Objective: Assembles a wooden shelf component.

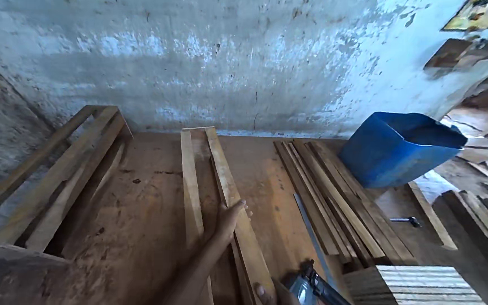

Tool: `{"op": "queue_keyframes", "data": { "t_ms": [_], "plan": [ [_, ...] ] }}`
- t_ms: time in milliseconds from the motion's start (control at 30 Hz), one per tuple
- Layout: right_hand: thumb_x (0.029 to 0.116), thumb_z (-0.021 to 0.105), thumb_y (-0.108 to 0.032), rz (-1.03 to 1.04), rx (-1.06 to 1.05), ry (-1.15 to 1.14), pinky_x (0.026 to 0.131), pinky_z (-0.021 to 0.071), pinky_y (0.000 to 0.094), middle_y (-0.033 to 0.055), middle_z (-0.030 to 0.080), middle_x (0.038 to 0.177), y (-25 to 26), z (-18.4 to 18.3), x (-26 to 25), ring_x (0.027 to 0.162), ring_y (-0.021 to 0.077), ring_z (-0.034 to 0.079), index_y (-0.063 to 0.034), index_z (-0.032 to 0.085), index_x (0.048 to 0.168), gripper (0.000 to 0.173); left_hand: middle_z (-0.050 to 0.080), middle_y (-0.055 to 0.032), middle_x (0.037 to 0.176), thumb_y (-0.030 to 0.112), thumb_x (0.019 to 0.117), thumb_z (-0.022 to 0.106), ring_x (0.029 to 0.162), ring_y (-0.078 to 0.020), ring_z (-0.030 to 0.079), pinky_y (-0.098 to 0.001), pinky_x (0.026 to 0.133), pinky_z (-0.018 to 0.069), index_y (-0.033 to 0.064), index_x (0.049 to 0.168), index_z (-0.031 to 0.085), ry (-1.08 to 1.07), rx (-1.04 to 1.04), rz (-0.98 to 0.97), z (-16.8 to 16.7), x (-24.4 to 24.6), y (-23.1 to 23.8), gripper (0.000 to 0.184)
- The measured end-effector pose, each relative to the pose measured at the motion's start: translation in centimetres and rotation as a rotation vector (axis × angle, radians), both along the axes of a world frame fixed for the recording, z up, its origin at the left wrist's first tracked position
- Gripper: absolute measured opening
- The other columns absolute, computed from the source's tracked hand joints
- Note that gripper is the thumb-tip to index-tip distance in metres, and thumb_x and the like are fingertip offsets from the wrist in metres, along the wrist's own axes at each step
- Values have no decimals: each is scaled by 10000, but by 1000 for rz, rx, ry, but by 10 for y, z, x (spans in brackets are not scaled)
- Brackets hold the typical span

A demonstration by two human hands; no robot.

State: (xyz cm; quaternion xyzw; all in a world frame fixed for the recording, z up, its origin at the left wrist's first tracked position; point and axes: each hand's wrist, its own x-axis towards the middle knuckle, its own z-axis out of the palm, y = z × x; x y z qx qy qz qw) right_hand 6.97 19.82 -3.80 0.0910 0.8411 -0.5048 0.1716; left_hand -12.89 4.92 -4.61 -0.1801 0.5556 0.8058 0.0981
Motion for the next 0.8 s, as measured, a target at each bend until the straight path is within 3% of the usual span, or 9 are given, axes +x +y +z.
{"op": "queue_keyframes", "data": {
  "t_ms": [167, 333, 433, 533, 633, 700, 800],
  "plan": [
    [989, 582, -568, -13, 45, -45, 790, 601, 502, 90, 743, 884, -16, -6, -17, 811, 236, 735, -92, 685, 1220, 539, 744, -190, 1042, 277, 960, 743, 870, -329, 764, -472, 764, 661, 12, 1371, 507, -19, -51, -42, -17, -17, -10, 544],
    [969, 591, -603, -35, 113, -52, 778, 595, 516, 96, 739, 900, -28, -16, -24, 819, 252, 729, -112, 668, 1269, 581, 667, -194, 1204, 336, 789, 907, 962, -293, 716, -474, 826, 619, 46, 1487, 382, -2, -324, -50, -25, -9, -9, 921],
    [984, 555, -606, -20, 41, -16, 803, 607, 458, 53, 736, 960, -23, -25, -24, 862, 188, 724, -139, 639, 1312, 577, 622, -211, 1314, 293, 759, 921, 1125, -352, 658, -552, 901, 577, 83, 1535, 341, 13, -478, -93, -31, 0, -9, 992],
    [1041, 521, -503, 42, -70, 67, 840, 621, 377, 24, 742, 1030, -7, -30, -20, 905, 123, 725, -126, 619, 1361, 504, 624, -226, 1307, 283, 781, 892, 1117, -374, 656, -569, 891, 572, 85, 1539, 344, 38, -531, -97, -39, -2, -9, 957],
    [1068, 525, -350, 23, -116, 103, 769, 592, 330, 14, 730, 930, 20, -41, 17, 807, 100, 686, -106, 733, 1184, 342, 659, -226, 1206, 245, 775, 907, 965, -315, 730, -495, 842, 634, 2, 1475, 376, 37, -517, -86, -57, -19, -7, 912],
    [1043, 583, -226, -72, -213, 140, 708, 566, 298, -1, 727, 875, 33, -52, 54, 745, 89, 658, -113, 771, 1077, 222, 681, -205, 1159, 204, 762, 910, 886, -289, 743, -464, 792, 650, -7, 1453, 390, 73, -490, -94, -62, -21, -7, 890],
    [996, 641, -90, -233, -367, 257, 783, 623, 343, 45, 758, 1005, 32, -64, 90, 832, 146, 712, -82, 775, 1109, 175, 665, -193, 1164, 133, 760, 878, 837, -285, 739, -452, 724, 666, 22, 1487, 348, 153, -452, -89, -65, -24, -8, 907]
  ]
}}
